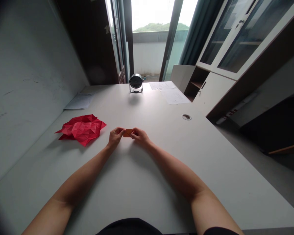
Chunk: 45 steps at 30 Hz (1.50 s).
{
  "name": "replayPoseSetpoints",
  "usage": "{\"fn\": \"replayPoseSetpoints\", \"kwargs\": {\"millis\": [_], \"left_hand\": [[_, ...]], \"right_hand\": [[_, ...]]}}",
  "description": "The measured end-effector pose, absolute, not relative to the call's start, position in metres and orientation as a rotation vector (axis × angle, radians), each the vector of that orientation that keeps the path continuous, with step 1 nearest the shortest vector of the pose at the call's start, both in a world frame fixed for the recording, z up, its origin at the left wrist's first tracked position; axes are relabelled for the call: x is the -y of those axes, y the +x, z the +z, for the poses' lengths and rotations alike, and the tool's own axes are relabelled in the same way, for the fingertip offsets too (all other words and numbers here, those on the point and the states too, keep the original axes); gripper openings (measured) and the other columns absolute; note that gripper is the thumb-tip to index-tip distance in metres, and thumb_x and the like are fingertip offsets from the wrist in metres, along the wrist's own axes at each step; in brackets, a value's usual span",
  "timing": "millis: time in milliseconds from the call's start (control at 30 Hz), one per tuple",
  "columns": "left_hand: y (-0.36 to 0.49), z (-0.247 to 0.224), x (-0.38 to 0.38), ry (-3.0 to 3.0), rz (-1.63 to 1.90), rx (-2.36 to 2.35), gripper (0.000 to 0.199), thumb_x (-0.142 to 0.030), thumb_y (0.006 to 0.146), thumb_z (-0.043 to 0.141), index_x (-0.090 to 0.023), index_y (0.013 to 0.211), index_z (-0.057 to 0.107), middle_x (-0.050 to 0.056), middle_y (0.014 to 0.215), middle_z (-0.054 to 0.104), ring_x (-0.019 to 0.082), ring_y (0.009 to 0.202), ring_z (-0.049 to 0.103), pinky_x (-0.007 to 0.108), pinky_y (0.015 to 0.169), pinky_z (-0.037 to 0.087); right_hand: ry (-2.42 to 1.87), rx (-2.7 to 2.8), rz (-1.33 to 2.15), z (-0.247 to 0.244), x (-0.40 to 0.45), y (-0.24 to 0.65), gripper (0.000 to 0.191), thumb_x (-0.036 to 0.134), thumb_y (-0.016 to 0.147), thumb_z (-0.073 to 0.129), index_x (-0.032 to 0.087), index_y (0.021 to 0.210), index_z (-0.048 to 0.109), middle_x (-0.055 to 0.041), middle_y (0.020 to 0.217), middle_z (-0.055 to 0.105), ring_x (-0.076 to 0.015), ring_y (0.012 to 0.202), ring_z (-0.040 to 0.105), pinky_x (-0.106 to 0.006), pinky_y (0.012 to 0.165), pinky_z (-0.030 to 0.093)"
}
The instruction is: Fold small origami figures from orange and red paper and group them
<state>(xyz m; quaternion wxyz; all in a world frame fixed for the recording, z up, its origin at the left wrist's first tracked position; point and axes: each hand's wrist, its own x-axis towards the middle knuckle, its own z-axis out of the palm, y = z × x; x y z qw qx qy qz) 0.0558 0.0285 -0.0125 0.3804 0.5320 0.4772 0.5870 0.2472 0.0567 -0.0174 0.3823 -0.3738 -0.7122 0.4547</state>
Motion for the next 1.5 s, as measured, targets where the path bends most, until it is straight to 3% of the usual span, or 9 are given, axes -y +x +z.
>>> {"fn": "replayPoseSetpoints", "kwargs": {"millis": [133, 867, 1200, 1500], "left_hand": [[0.0556, -0.0128, -0.0296, 1.266, 1.540, -1.191, 0.033, -0.048, 0.078, 0.077, -0.016, 0.084, 0.073, 0.004, 0.080, 0.072, 0.016, 0.074, 0.065, 0.027, 0.071, 0.050], [0.0553, -0.0152, -0.0286, 1.423, 1.428, -1.275, 0.033, -0.050, 0.083, 0.070, -0.017, 0.078, 0.069, 0.000, 0.070, 0.063, 0.013, 0.066, 0.056, 0.023, 0.062, 0.043], [0.0575, -0.0103, -0.0236, 1.537, 1.333, -1.235, 0.033, -0.050, 0.083, 0.070, -0.017, 0.079, 0.071, 0.001, 0.072, 0.065, 0.014, 0.068, 0.058, 0.024, 0.062, 0.045], [0.0577, -0.0095, -0.0261, 1.488, 1.413, -1.283, 0.029, -0.047, 0.083, 0.071, -0.019, 0.090, 0.071, 0.003, 0.080, 0.069, 0.015, 0.070, 0.062, 0.026, 0.065, 0.048]], "right_hand": [[-0.989, 1.910, 1.101, -0.0157, -0.0548, 0.2485, 0.022, 0.041, 0.085, 0.064, 0.020, 0.082, 0.065, 0.0007, 0.071, 0.067, -0.0132, 0.063, 0.056, -0.025, 0.062, 0.042], [-1.011, 2.019, 0.966, -0.0163, -0.0509, 0.2480, 0.024, 0.039, 0.092, 0.054, 0.021, 0.077, 0.059, 0.0016, 0.071, 0.066, -0.0119, 0.061, 0.052, -0.024, 0.061, 0.038], [-1.019, 1.896, 0.895, -0.0179, -0.0514, 0.2481, 0.032, 0.047, 0.091, 0.057, 0.021, 0.073, 0.056, 0.0024, 0.062, 0.050, -0.0124, 0.058, 0.042, -0.026, 0.056, 0.032], [-0.998, 1.669, 0.955, -0.0164, -0.0571, 0.2495, 0.035, 0.053, 0.087, 0.058, 0.020, 0.079, 0.060, 0.0002, 0.067, 0.053, -0.0143, 0.063, 0.047, -0.026, 0.059, 0.040]]}}
